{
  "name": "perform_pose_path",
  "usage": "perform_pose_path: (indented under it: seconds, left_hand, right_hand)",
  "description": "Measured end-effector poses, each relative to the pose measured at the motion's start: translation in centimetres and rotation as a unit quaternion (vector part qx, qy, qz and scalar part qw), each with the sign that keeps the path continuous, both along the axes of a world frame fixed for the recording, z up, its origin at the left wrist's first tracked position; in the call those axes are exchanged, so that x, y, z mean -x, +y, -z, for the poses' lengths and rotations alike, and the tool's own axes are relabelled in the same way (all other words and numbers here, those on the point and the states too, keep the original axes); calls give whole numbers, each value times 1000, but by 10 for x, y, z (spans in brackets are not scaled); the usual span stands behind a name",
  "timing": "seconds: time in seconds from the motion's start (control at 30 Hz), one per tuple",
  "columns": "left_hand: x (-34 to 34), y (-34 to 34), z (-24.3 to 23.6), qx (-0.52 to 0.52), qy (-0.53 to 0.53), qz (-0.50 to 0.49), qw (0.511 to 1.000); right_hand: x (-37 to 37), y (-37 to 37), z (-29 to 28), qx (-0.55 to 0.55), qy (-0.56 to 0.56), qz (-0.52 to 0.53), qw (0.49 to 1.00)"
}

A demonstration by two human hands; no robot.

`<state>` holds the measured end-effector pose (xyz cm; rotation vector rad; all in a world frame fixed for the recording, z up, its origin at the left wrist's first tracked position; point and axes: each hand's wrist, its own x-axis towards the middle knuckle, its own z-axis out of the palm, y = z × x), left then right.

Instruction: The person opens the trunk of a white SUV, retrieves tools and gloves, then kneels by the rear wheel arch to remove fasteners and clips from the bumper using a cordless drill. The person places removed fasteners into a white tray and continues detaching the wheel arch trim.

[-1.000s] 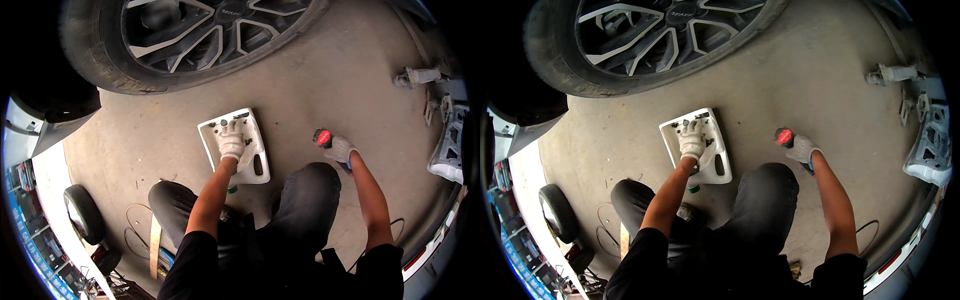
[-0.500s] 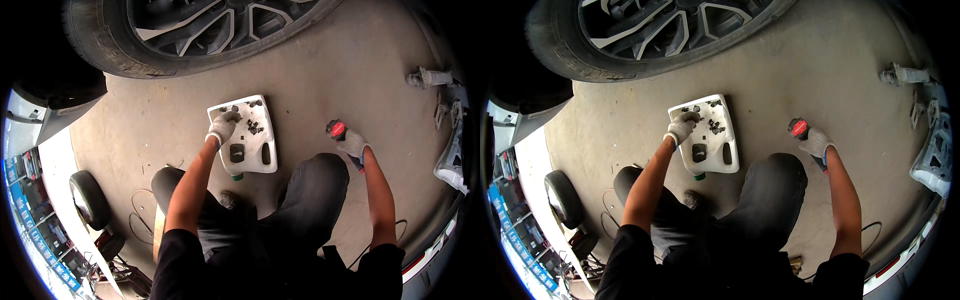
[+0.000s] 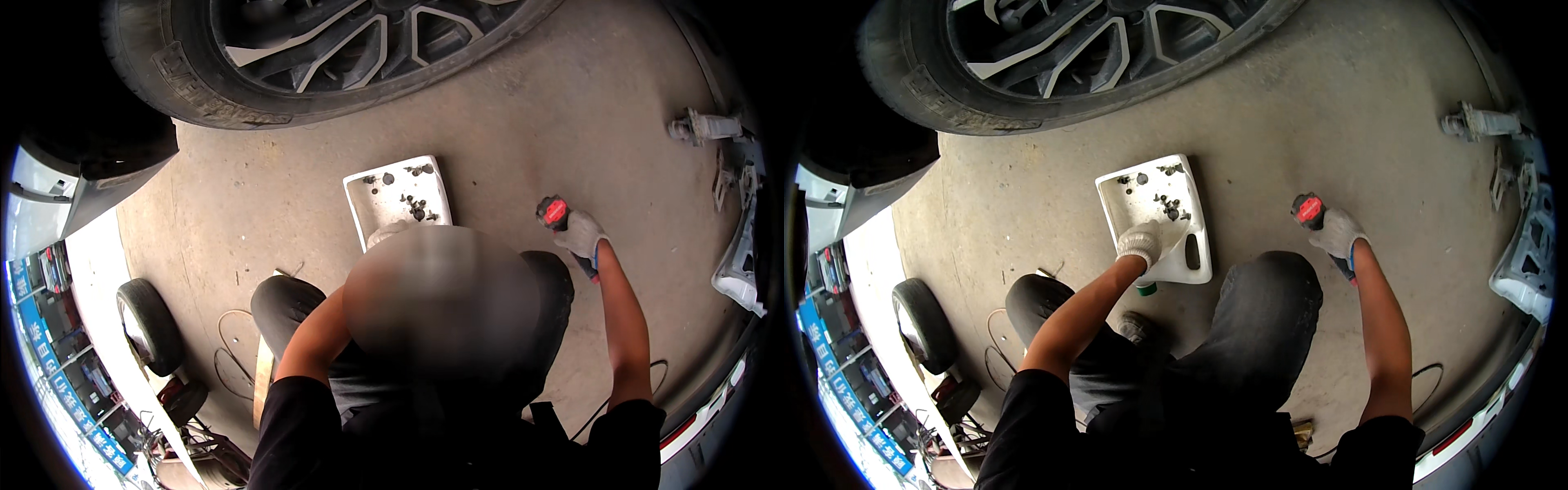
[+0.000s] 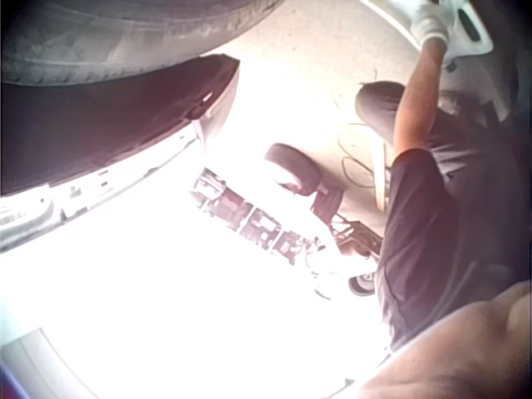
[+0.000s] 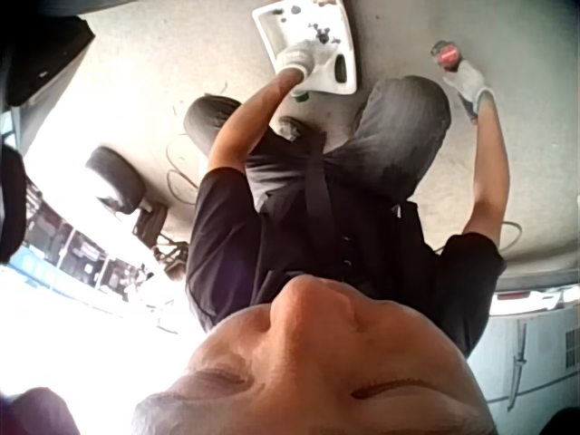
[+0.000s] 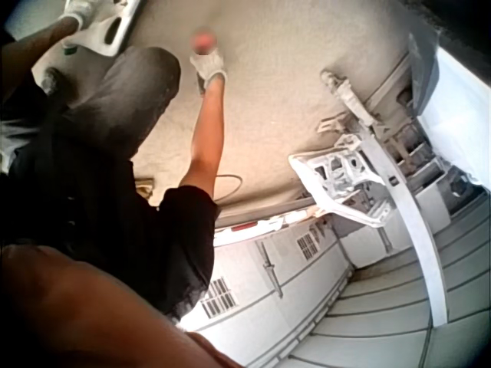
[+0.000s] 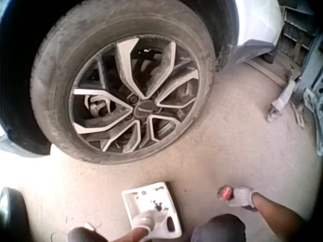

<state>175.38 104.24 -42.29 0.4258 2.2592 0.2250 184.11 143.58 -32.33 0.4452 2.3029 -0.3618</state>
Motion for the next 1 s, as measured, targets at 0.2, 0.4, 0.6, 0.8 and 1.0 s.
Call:
perform_pose_path:
  seconds: [0.2, 0.4, 0.6, 0.8, 1.0]
  left_hand:
    - [26, 7, -14, 15, 129, -168, 977]
    - [38, 4, 9, 30, 120, -131, 984]
    - [25, 22, -3, -59, 165, 13, 984]
    - [29, 46, 24, -79, 172, 97, 977]
    - [24, 30, 76, -119, 222, 97, 963]
  right_hand:
    - [-3, -5, -2, -7, 10, 1, 1000]
    - [0, -5, -1, -5, -16, -5, 1000]
    - [1, -5, -5, -12, -8, -13, 1000]
    - [-3, -3, -1, 4, 6, 13, 1000]
    - [2, -7, -7, 11, 13, 27, 999]
